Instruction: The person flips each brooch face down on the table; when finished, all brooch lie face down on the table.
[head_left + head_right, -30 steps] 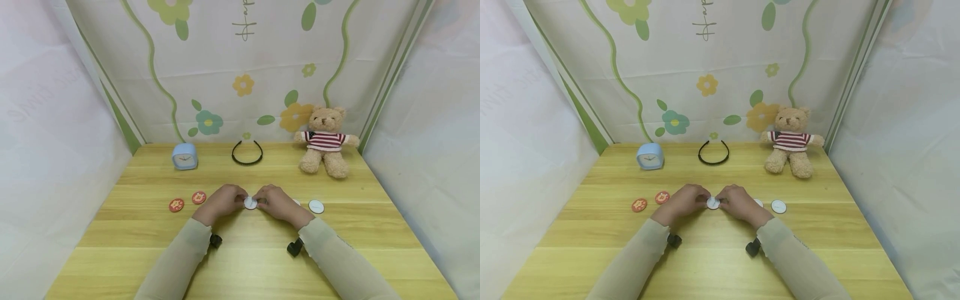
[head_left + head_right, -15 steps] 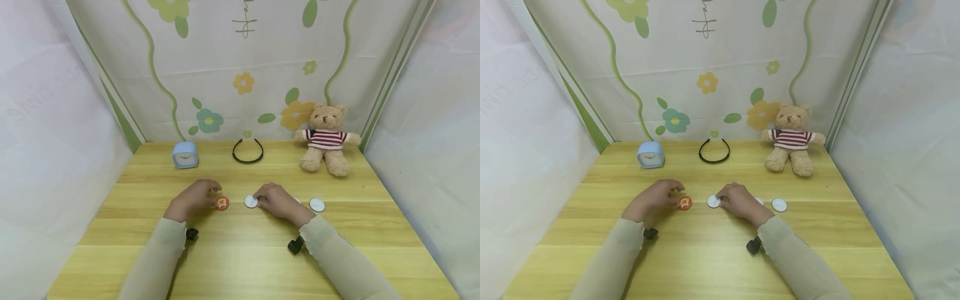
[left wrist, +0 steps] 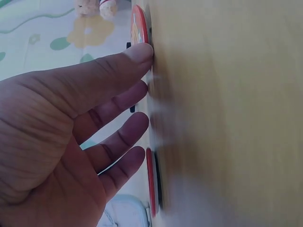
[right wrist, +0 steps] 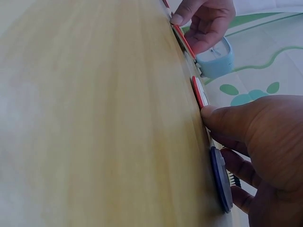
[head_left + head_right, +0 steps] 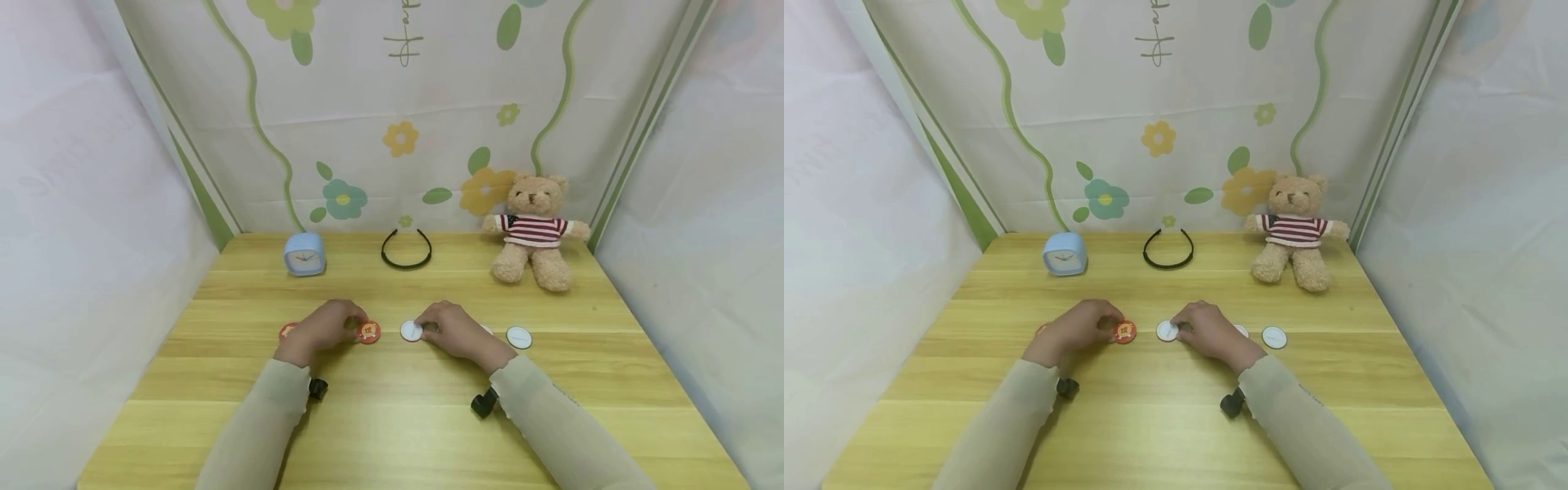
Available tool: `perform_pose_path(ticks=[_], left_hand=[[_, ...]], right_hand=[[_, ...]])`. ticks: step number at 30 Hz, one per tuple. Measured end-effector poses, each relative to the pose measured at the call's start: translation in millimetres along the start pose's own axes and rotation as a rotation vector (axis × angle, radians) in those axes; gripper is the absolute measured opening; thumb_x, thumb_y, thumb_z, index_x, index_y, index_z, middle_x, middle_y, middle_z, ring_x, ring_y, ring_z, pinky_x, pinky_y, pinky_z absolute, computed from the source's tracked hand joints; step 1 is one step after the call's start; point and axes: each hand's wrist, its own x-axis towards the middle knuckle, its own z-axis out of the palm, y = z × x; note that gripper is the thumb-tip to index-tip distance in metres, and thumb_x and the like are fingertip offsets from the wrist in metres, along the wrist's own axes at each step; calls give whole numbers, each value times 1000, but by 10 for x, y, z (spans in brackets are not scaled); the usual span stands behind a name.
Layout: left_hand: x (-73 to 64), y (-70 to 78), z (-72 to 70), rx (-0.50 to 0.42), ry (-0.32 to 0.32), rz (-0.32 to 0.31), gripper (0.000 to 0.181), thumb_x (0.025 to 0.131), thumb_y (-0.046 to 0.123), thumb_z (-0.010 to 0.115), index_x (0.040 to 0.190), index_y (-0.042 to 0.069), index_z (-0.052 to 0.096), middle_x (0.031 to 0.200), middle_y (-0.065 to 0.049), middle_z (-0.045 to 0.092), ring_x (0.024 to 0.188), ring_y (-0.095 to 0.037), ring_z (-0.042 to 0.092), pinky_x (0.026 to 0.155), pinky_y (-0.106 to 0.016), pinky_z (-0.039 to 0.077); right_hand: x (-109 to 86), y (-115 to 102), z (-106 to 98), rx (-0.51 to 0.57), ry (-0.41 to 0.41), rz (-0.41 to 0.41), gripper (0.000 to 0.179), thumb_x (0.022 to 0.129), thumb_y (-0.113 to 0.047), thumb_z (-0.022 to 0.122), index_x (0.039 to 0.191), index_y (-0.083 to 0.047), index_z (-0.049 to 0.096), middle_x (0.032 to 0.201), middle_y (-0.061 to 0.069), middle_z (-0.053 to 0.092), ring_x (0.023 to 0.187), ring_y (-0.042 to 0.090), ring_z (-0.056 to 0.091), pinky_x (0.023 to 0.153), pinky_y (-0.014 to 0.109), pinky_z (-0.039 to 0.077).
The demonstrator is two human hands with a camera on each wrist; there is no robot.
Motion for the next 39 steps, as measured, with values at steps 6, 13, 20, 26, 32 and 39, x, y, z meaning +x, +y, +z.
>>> perform_pose_path(ticks=[6, 13, 20, 26, 32, 39], left_hand=[[52, 88, 71, 6, 10, 4, 28, 95, 7, 84, 122, 14, 81, 122, 0, 77, 121, -24, 69, 112, -48, 54], [76, 87, 92, 10, 15, -8, 29, 94, 8, 85, 122, 14, 81, 122, -1, 77, 121, -24, 69, 112, -48, 54], [63, 87, 88, -1, 10, 8, 29, 95, 9, 85, 123, 15, 81, 124, 0, 77, 123, -25, 69, 113, -50, 54], [66, 110, 99, -44, 17, 45, 24, 95, 11, 85, 118, 17, 82, 119, 3, 79, 117, -21, 71, 109, -49, 55], [73, 98, 109, -63, 23, 43, 23, 96, 12, 85, 117, 19, 82, 117, 7, 79, 114, -17, 71, 108, -46, 56], [60, 62, 112, -70, 16, 60, 19, 98, 15, 83, 116, 21, 84, 118, 6, 81, 116, -18, 73, 108, -46, 57]], right_hand=[[-4, -8, -9, -2, 2, -2, 25, 103, -21, 79, 126, -12, 81, 124, 3, 79, 122, 28, 70, 109, 50, 55], [59, -71, 23, 74, -12, 40, 36, 101, -23, 80, 135, -14, 76, 133, 3, 74, 130, 27, 64, 114, 51, 51], [255, -240, 169, 87, -33, -1, 38, 98, -27, 82, 133, -16, 76, 134, 1, 75, 131, 27, 62, 113, 49, 50], [396, -355, 295, 50, -22, -43, 25, 95, -25, 86, 120, -20, 81, 121, -5, 79, 119, 20, 66, 112, 47, 52], [445, -413, 322, -7, -2, -67, 18, 97, -25, 86, 114, -19, 84, 118, -4, 81, 115, 21, 68, 107, 45, 54], [439, -393, 317, -52, 19, -120, 18, 98, -27, 84, 114, -18, 85, 116, -2, 82, 113, 22, 71, 107, 45, 54]])
